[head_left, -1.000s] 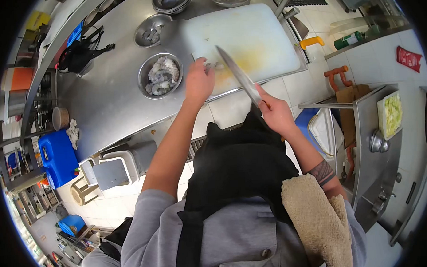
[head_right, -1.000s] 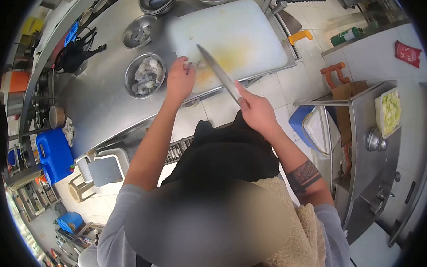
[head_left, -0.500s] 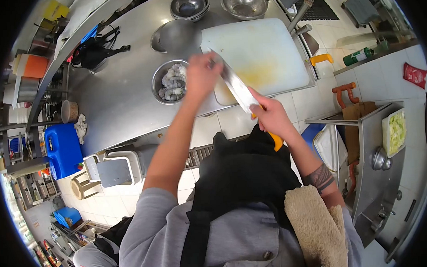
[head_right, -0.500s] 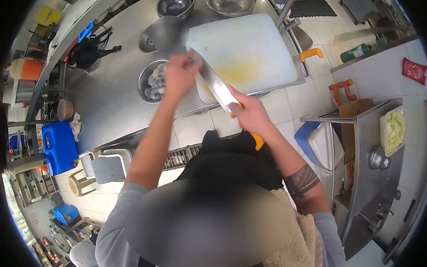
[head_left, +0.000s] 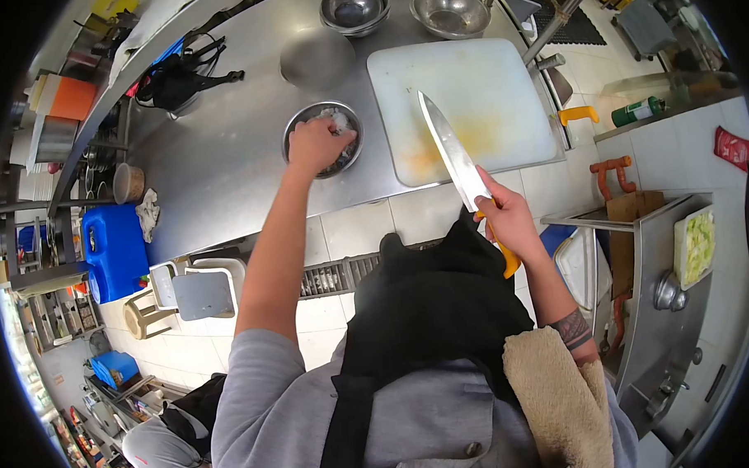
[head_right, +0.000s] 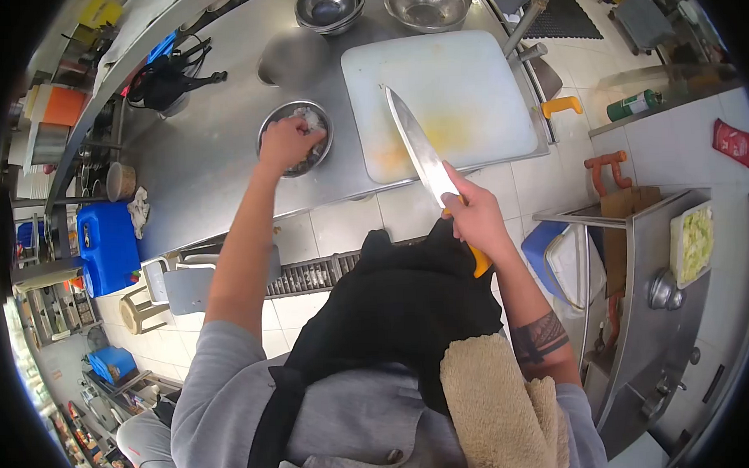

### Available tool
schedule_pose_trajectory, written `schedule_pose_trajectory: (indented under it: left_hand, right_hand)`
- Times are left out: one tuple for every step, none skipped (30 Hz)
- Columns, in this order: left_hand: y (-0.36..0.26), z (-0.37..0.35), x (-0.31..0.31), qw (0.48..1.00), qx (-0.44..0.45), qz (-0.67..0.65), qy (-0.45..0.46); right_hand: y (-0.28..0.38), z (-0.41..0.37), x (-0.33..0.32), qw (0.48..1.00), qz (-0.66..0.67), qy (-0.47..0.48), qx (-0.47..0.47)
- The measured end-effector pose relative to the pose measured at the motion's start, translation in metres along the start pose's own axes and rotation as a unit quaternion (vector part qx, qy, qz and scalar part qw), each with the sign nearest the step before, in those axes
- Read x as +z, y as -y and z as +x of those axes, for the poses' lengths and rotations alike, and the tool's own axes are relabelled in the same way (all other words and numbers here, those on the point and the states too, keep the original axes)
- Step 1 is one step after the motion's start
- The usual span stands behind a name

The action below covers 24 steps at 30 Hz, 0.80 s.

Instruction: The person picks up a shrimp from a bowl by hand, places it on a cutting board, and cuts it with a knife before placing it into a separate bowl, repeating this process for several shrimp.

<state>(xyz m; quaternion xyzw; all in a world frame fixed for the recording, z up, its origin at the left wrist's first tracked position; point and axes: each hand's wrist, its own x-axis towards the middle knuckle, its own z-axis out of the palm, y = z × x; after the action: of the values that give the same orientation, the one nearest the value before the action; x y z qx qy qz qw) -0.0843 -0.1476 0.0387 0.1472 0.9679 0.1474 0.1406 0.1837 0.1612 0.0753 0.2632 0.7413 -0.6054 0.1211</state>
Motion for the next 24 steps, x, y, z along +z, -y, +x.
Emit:
schedule_pose_trajectory:
  left_hand:
    - [-0.006,-0.004,0.008,1.0,0.001,0.0,0.003]
    - [-0.012,-0.006,0.016,0.999,-0.003,0.036,-0.031]
    - [-0.016,-0.006,0.02,0.995,-0.007,0.073,-0.065]
    - [-0.018,-0.005,0.022,0.995,-0.004,0.074,-0.064]
    - [-0.023,-0.006,0.019,0.992,0.004,0.118,-0.04]
    - [-0.026,-0.007,0.016,0.987,0.012,0.162,-0.016]
    - [-0.025,-0.008,0.016,0.986,0.016,0.165,-0.015]
    - [-0.021,-0.009,0.019,0.985,0.031,0.167,-0.042]
    - [-0.016,-0.007,0.025,0.982,0.047,0.168,-0.068]
    - [-0.01,-0.005,0.032,0.981,0.055,0.173,-0.066]
    - [0.0,0.0,0.042,0.986,0.031,0.148,-0.065]
    - [0.0,0.001,0.041,0.99,0.007,0.123,-0.062]
    - [0.003,0.001,0.038,0.99,0.016,0.129,-0.06]
    - [-0.002,-0.005,0.027,0.996,0.034,0.049,-0.062]
    - [-0.01,-0.011,0.018,0.996,0.051,-0.032,-0.062]
    - [-0.021,-0.015,0.012,0.991,0.104,-0.064,-0.06]
    - [-0.035,-0.017,0.013,0.991,0.107,-0.063,-0.055]
    - [-0.051,-0.018,0.018,0.979,0.181,-0.087,-0.046]
    - [-0.066,-0.019,0.023,0.96,0.253,-0.11,-0.038]
    - [-0.079,-0.015,0.036,0.961,0.253,-0.109,-0.037]
    - [-0.09,-0.01,0.055,0.968,0.239,-0.083,0.007]
    - [-0.097,-0.007,0.069,0.971,0.225,-0.055,0.052]
    - [-0.103,-0.01,0.076,0.971,0.227,-0.052,0.056]
    - [-0.109,-0.013,0.083,0.975,0.222,-0.028,-0.007]
  right_hand:
    - [-0.005,-0.004,0.001,1.0,0.003,0.003,0.013]
    - [-0.007,-0.007,0.002,1.0,0.004,0.001,0.014]
    - [-0.008,-0.01,0.004,1.0,0.001,0.003,0.021]
    - [-0.01,-0.012,0.005,1.0,-0.001,0.005,0.028]
    - [-0.013,-0.013,0.006,1.0,0.002,0.003,0.029]
    - [-0.017,-0.014,0.006,1.0,-0.001,0.003,0.026]
    - [-0.019,-0.014,0.006,1.0,-0.004,0.002,0.022]
    - [-0.02,-0.015,0.005,1.0,0.002,-0.002,0.022]
    - [-0.021,-0.017,0.003,1.0,0.004,-0.008,0.022]
    - [-0.023,-0.019,0.001,1.0,0.007,-0.014,0.021]
    - [-0.026,-0.02,-0.001,0.999,0.015,-0.019,0.022]
    - [-0.03,-0.02,-0.003,0.999,0.027,-0.026,0.021]
    - [-0.034,-0.021,-0.005,0.998,0.04,-0.034,0.019]
    - [-0.036,-0.022,-0.006,0.998,0.048,-0.042,0.022]
    - [-0.039,-0.023,-0.009,0.997,0.055,-0.042,0.031]
    - [-0.041,-0.024,-0.012,0.997,0.06,-0.041,0.04]
    - [-0.047,-0.023,-0.013,0.996,0.062,-0.044,0.044]
    - [-0.055,-0.02,-0.014,0.995,0.076,-0.04,0.052]
    - [-0.061,-0.016,-0.014,0.994,0.09,-0.035,0.059]
    - [-0.063,-0.014,-0.015,0.993,0.091,-0.034,0.06]
    - [-0.064,-0.011,-0.015,0.994,0.086,-0.029,0.058]
    - [-0.067,-0.009,-0.015,0.995,0.082,-0.024,0.058]
    - [-0.069,-0.005,-0.015,0.994,0.086,-0.025,0.06]
    - [-0.072,-0.001,-0.015,0.994,0.088,-0.012,0.055]
